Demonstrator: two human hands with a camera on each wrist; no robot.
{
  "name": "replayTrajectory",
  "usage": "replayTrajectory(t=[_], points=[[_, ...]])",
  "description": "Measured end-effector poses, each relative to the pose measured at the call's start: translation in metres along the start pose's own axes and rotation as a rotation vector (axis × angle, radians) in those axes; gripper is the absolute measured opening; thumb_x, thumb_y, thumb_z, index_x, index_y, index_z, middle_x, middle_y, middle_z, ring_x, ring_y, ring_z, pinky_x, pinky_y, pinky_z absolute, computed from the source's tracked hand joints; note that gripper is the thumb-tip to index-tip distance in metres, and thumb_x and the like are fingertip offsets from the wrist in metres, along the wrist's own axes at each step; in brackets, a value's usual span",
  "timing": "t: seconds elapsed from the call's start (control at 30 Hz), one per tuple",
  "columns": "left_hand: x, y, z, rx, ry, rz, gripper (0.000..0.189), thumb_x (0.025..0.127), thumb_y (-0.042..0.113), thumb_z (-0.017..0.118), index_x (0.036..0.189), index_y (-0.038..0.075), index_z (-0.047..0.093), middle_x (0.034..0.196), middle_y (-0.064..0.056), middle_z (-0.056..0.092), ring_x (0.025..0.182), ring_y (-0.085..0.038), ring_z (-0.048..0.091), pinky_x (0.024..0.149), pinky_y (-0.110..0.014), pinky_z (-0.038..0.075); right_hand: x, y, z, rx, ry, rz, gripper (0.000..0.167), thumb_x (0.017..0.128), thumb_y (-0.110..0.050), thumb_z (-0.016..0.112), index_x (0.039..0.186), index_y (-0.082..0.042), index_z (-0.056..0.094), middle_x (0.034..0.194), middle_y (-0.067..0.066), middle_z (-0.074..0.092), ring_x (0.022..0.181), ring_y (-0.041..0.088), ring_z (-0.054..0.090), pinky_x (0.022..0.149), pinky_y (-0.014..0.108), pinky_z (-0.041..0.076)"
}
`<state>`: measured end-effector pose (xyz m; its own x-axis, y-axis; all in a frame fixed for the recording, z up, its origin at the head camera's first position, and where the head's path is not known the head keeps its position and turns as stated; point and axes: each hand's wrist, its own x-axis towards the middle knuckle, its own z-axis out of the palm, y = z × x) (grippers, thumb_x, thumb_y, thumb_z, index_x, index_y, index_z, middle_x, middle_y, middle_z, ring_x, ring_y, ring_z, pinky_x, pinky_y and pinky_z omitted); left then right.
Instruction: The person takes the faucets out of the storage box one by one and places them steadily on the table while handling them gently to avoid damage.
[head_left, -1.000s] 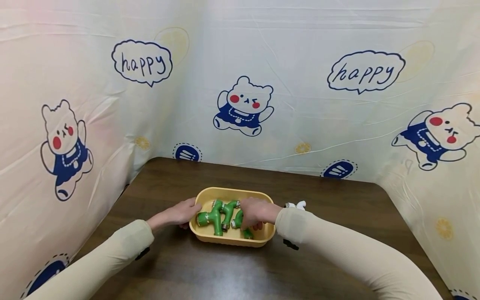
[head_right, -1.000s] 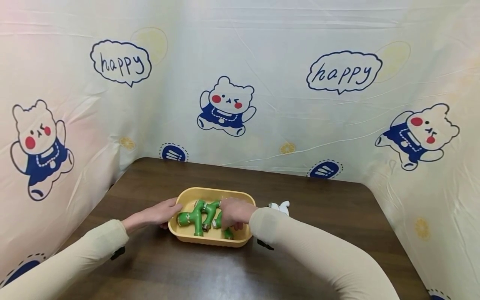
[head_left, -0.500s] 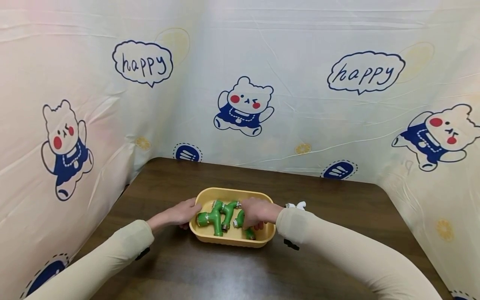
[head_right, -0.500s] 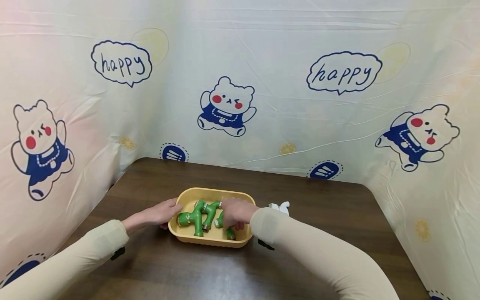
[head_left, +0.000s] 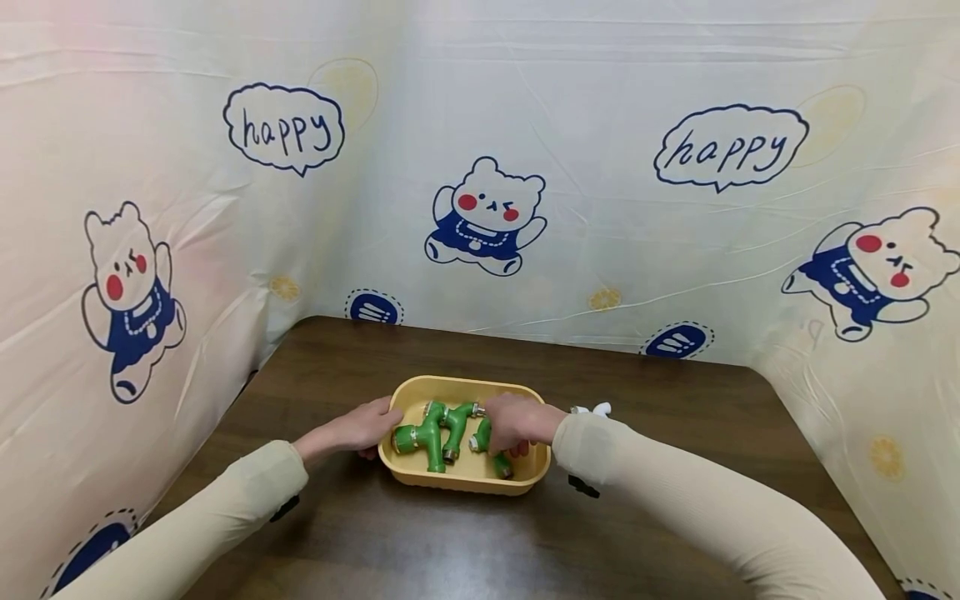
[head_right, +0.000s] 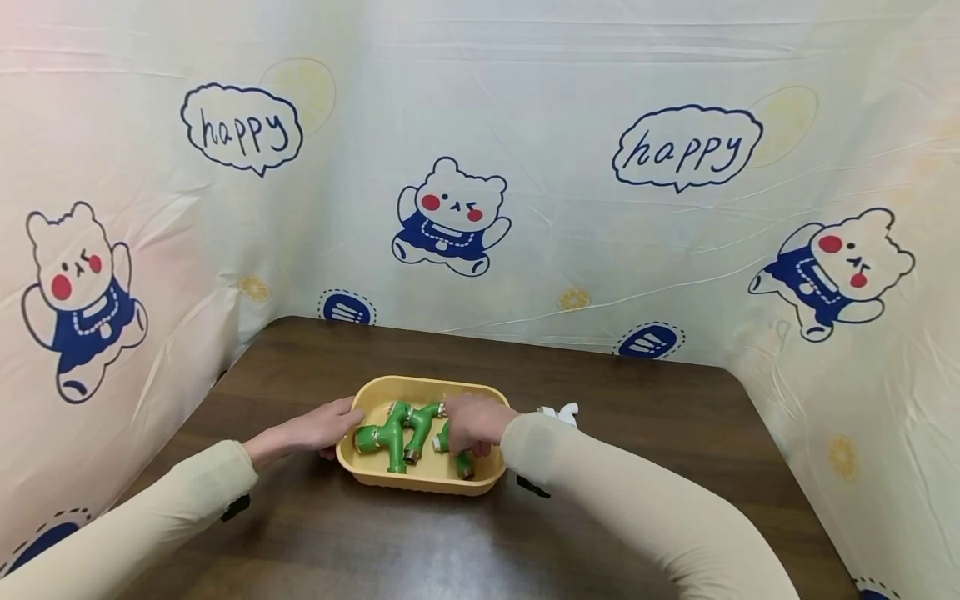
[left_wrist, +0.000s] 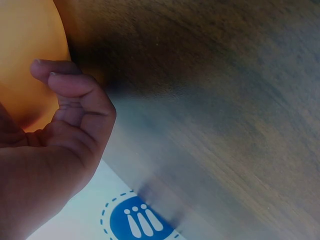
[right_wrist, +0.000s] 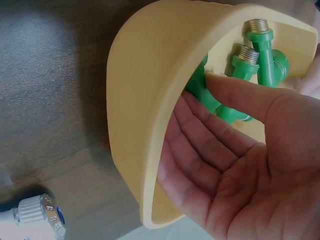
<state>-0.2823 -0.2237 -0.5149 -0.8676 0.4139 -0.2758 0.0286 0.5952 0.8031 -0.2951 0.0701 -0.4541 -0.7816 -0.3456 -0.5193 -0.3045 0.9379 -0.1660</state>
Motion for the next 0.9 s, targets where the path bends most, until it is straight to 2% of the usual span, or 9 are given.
replayTrajectory(t=[0.07,0.1,0.13,0.2,0.3,0.4,0.5,0.67,0.9], points=[[-0.017,0.023,0.001,0.015,-0.008,0.014,0.042,0.111,0.027,0.035,0.135,-0.004,0.047,0.069,-0.012,0.064,0.048,-0.020,0.054,0.042,-0.033,0.046,-0.002,0.000,0.000,-0.018,-0.003,-0.006,0.017,0.086,-0.016,0.082,0.077,-0.011,0.068,0.058,0.004,0.068,0.048,0.017,0.066,0.045,0.033,0.052],[-0.020,0.026,0.001,0.027,-0.018,0.051,0.042,0.111,0.027,0.034,0.134,-0.005,0.047,0.068,-0.009,0.063,0.048,-0.018,0.054,0.042,-0.032,0.046,-0.005,0.000,-0.001,-0.025,-0.002,-0.003,0.017,0.086,-0.016,0.081,0.076,-0.011,0.068,0.057,0.004,0.068,0.048,0.016,0.066,0.045,0.033,0.052],[-0.025,0.034,0.001,0.028,-0.021,0.024,0.040,0.110,0.026,0.034,0.133,-0.005,0.046,0.068,-0.010,0.064,0.048,-0.019,0.056,0.042,-0.033,0.048,-0.008,0.000,-0.002,-0.029,-0.005,-0.001,0.018,0.086,-0.016,0.081,0.074,-0.011,0.069,0.056,0.003,0.067,0.048,0.016,0.066,0.045,0.032,0.052],[-0.016,0.017,0.001,0.030,-0.035,0.048,0.043,0.110,0.030,0.034,0.133,-0.004,0.046,0.069,-0.009,0.065,0.048,-0.019,0.057,0.042,-0.035,0.049,-0.016,-0.002,-0.005,-0.037,-0.006,0.007,0.019,0.086,-0.016,0.081,0.072,-0.010,0.069,0.057,0.003,0.067,0.049,0.015,0.065,0.045,0.031,0.051],[0.005,-0.019,0.002,0.008,-0.042,0.045,0.044,0.111,0.036,0.036,0.135,0.000,0.046,0.070,-0.010,0.067,0.048,-0.022,0.059,0.041,-0.037,0.050,-0.035,-0.009,-0.012,-0.033,0.009,0.015,0.020,0.087,-0.014,0.080,0.071,-0.009,0.068,0.059,0.005,0.067,0.051,0.016,0.065,0.046,0.028,0.050],[0.015,-0.034,0.004,-0.024,-0.032,0.001,0.045,0.111,0.038,0.038,0.137,0.003,0.046,0.071,-0.014,0.068,0.048,-0.025,0.060,0.040,-0.039,0.050,-0.049,-0.013,-0.018,-0.044,0.025,0.000,0.020,0.088,-0.013,0.078,0.072,-0.009,0.066,0.061,0.006,0.066,0.053,0.017,0.065,0.046,0.026,0.048],[0.012,-0.033,0.007,-0.014,-0.021,0.004,0.044,0.111,0.038,0.037,0.137,0.003,0.047,0.070,-0.012,0.068,0.047,-0.024,0.059,0.040,-0.038,0.050,-0.057,-0.015,-0.021,-0.053,0.037,-0.013,0.022,0.088,-0.012,0.077,0.071,-0.011,0.065,0.063,0.006,0.067,0.056,0.018,0.067,0.045,0.025,0.046],[-0.005,-0.016,0.011,0.041,-0.015,0.070,0.045,0.111,0.035,0.031,0.134,-0.002,0.047,0.069,-0.009,0.065,0.048,-0.021,0.058,0.040,-0.038,0.049,-0.059,-0.015,-0.020,-0.040,0.045,-0.020,0.025,0.088,-0.012,0.078,0.068,-0.010,0.064,0.066,0.009,0.070,0.058,0.021,0.070,0.042,0.025,0.044],[0.006,-0.031,0.016,-0.026,0.000,-0.048,0.041,0.110,0.036,0.038,0.136,0.005,0.047,0.071,-0.014,0.068,0.048,-0.024,0.060,0.040,-0.037,0.049,-0.059,-0.015,-0.011,-0.031,0.046,-0.001,0.025,0.087,-0.013,0.081,0.066,-0.007,0.067,0.062,0.009,0.069,0.053,0.020,0.067,0.043,0.028,0.049]])
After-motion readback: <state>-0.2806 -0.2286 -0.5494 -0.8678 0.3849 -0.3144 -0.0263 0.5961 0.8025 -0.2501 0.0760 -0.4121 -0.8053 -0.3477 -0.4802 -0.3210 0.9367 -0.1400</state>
